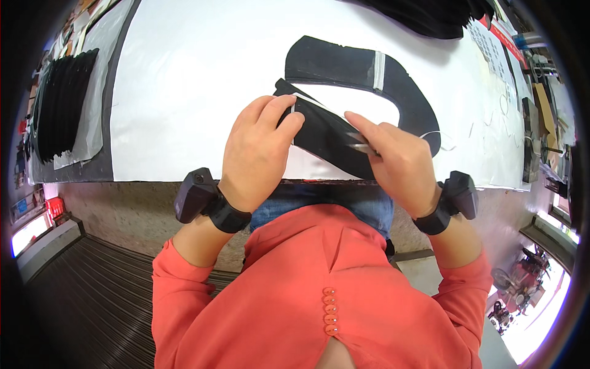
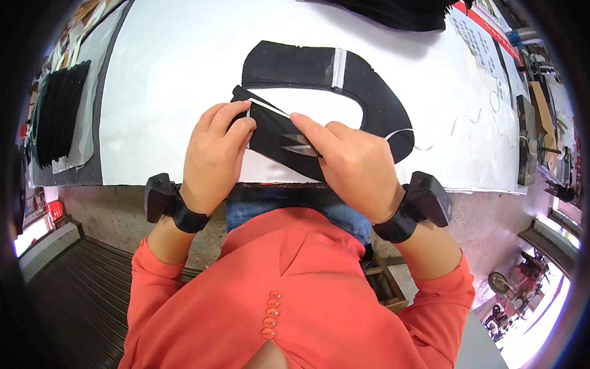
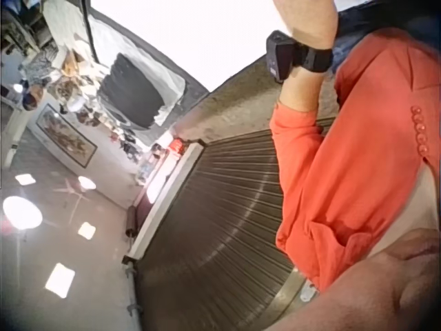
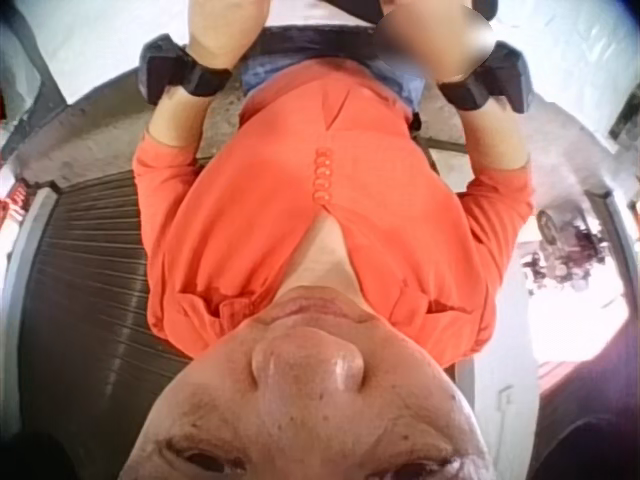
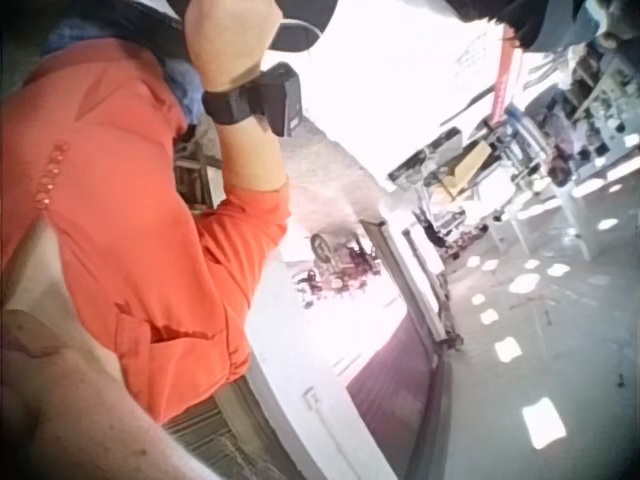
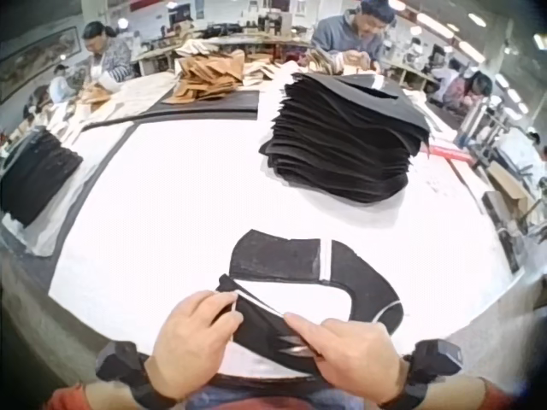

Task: Trim excess thread or material from shoe components using small snips.

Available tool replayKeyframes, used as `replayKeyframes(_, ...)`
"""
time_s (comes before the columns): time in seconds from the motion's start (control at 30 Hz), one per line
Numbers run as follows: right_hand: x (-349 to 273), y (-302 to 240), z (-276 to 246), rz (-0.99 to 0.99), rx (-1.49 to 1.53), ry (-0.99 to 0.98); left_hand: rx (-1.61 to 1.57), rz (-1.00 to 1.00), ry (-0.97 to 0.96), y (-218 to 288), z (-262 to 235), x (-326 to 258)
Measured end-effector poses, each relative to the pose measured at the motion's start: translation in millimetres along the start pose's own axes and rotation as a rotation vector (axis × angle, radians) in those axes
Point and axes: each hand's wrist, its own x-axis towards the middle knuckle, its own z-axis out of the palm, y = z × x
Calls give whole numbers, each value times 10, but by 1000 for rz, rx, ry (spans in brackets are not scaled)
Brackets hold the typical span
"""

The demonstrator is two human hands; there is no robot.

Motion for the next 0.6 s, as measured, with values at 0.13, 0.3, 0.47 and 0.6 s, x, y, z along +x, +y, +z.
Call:
replayKeyframes(0.13, -153, 27, 91, 34, 18, -49, 8, -13, -37, 16, -20, 20)
replayKeyframes(0.3, -189, 35, 138, 41, 13, -65, 7, -18, -64, 29, -38, 27)
replayKeyframes(0.47, -184, 46, 142, 36, 22, -67, -9, -27, -52, 40, -42, 42)
replayKeyframes(0.6, -180, 44, 136, 36, -15, -83, -22, -45, -57, 69, -66, 66)
